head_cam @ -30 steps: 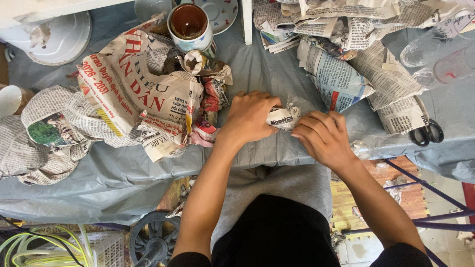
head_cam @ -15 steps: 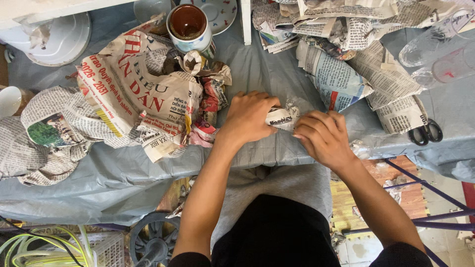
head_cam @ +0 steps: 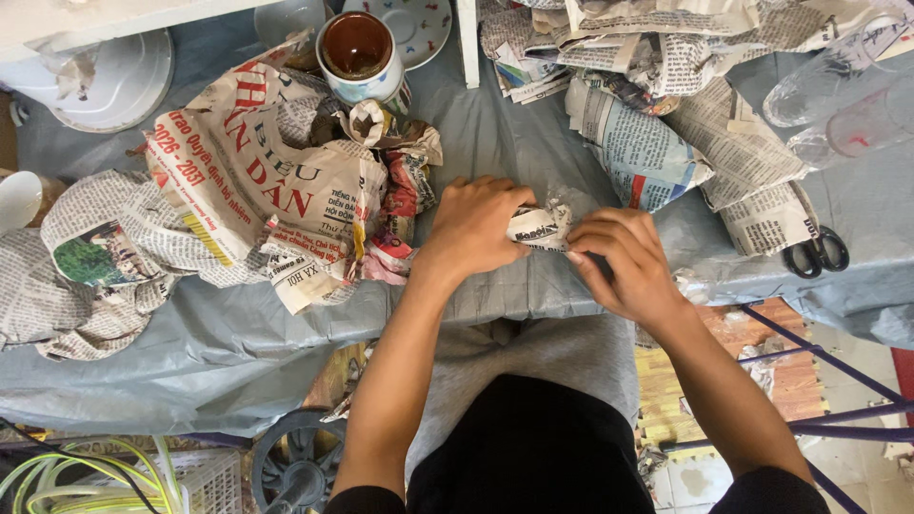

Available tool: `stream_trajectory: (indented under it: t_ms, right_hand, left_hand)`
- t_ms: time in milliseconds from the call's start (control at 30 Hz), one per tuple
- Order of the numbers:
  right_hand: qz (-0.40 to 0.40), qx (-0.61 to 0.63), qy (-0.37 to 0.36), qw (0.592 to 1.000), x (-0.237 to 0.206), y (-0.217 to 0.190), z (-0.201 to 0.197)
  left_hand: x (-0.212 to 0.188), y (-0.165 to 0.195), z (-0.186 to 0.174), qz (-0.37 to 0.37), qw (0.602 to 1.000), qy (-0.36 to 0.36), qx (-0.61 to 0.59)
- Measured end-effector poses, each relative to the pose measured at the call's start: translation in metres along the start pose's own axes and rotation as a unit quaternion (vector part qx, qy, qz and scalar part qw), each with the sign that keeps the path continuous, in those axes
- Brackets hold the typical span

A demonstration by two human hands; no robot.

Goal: The person wraps small ceramic bowls and a glass in newspaper on a table. They fold the paper around each item, tuck the edges, and place the wrapped items on a nearby shelf. The process is repeated for several items.

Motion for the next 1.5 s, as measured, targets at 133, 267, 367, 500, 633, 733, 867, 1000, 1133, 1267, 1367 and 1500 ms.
stream_trajectory:
  t_ms: [133,267,367,500,633,733,867,1000,1133,1267,1367,1500]
  right_hand:
    - [0.028,0.034,0.019,0.999,-0.004,0.005,0.002]
    - [0.066,0.085,0.047,0.993,-0.012,0.014,0.007]
    - [0.102,0.118,0.066,0.986,-0.017,0.016,0.006]
    - [0.060,0.079,0.052,0.994,-0.011,0.011,0.003]
    - [-0.060,-0.031,-0.014,0.998,0.003,-0.002,0.000]
    - [-0.086,-0.096,-0.046,0.991,0.009,-0.007,0.000]
    - [-0.117,-0.145,-0.049,0.981,0.013,-0.005,-0.002]
    - [-0.167,-0.124,-0.016,0.978,0.011,-0.004,-0.005]
    - [-0.125,-0.080,-0.007,0.989,0.009,0.000,-0.003]
    - [-0.078,-0.013,0.027,0.997,0.011,0.004,0.001]
    - [-0.042,0.016,0.049,0.998,0.012,0.005,0.002]
    - [-0.016,0.055,0.078,0.995,0.011,0.007,0.002]
  left_hand:
    - [0.000,0.001,0.000,-0.004,1.000,-0.006,-0.002]
    - [0.001,0.001,-0.001,-0.017,1.000,-0.017,0.011]
    - [0.001,0.002,-0.001,-0.017,1.000,-0.014,0.013]
    - [0.002,0.001,-0.001,-0.019,1.000,-0.014,0.006]
    - [0.001,0.002,-0.001,-0.009,1.000,-0.003,0.003]
    - [0.001,0.002,-0.001,-0.011,1.000,-0.004,0.005]
    - [0.001,0.003,-0.002,-0.007,1.000,0.002,0.001]
    - [0.001,0.004,-0.003,0.002,1.000,0.010,-0.003]
    - [0.002,0.003,-0.002,-0.005,1.000,0.002,0.001]
    - [0.001,0.004,-0.002,-0.006,1.000,0.008,-0.003]
    - [-0.001,0.005,-0.002,0.010,0.999,0.032,-0.001]
    - [-0.002,0.003,0.000,0.017,0.999,0.051,-0.006]
Point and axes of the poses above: each hand's wrist, its own x-axis towards the middle knuckle, its own z-axis out of the palm, y = z × x, the point moved 3 cm from there along x, towards the middle knuckle, and after that the axes turned 13 degrees about -z, right-handed, at the moved point
